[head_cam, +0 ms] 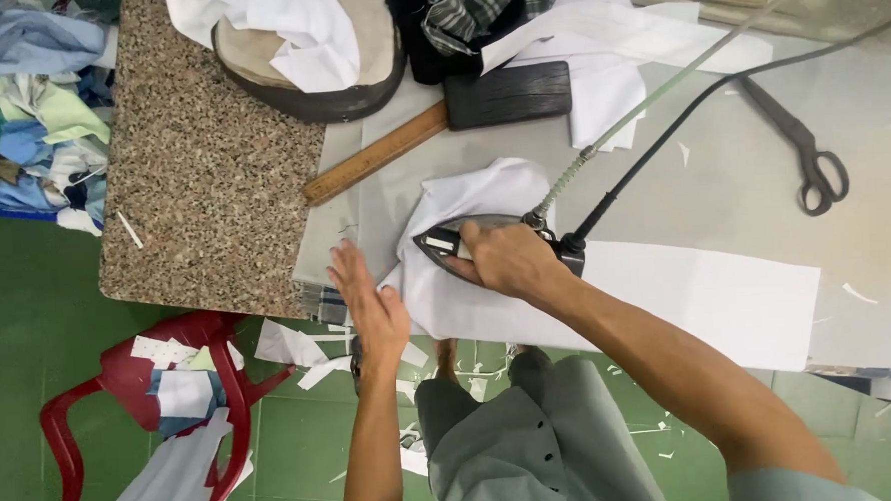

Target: The person cuts a long strip of white fabric using shears, then folds and irons it on a work table. They repeat the process by cutting another strip, folding it, and ironing it flat.

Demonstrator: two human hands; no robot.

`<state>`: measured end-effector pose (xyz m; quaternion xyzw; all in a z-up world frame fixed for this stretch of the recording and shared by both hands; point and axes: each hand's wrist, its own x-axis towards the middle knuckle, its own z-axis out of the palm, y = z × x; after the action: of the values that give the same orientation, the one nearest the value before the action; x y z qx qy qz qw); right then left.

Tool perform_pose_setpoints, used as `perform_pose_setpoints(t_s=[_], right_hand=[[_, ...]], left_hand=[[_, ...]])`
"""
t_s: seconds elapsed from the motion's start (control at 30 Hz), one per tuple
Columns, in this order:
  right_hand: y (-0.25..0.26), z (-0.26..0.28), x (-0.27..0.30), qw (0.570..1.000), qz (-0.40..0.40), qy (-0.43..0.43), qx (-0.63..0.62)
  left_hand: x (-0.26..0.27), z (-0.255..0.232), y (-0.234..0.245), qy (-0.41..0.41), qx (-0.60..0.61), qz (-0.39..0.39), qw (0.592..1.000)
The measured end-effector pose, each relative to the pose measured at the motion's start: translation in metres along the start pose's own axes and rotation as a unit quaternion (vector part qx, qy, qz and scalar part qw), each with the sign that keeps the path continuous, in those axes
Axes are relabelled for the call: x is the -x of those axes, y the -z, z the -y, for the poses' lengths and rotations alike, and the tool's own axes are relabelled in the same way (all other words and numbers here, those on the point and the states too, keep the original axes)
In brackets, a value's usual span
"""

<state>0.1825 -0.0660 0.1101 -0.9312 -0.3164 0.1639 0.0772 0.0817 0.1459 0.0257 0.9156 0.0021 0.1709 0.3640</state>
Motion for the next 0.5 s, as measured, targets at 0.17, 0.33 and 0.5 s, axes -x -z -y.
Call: perform_pose_setpoints(t_s=[0.17,0.33,0.5], right_hand=[[0.003,0.023,-0.03,1.0,0.007,-0.013,-0.005],[0.017,0.035,-0.018,0.997,-0.016,-0.064,-0.043],[0.002,0.015,0.023,0.968,-0.081,-0.193,-0.142]], left_hand=[[0.019,0.009,0.024,0.03,0.033,-0.132,0.99],[0.022,-0.022,-0.001,-0.049,0.052,-0.086,0.994],[0.016,-0.05,-0.036,-0.119,0.07,0.019,0.99]])
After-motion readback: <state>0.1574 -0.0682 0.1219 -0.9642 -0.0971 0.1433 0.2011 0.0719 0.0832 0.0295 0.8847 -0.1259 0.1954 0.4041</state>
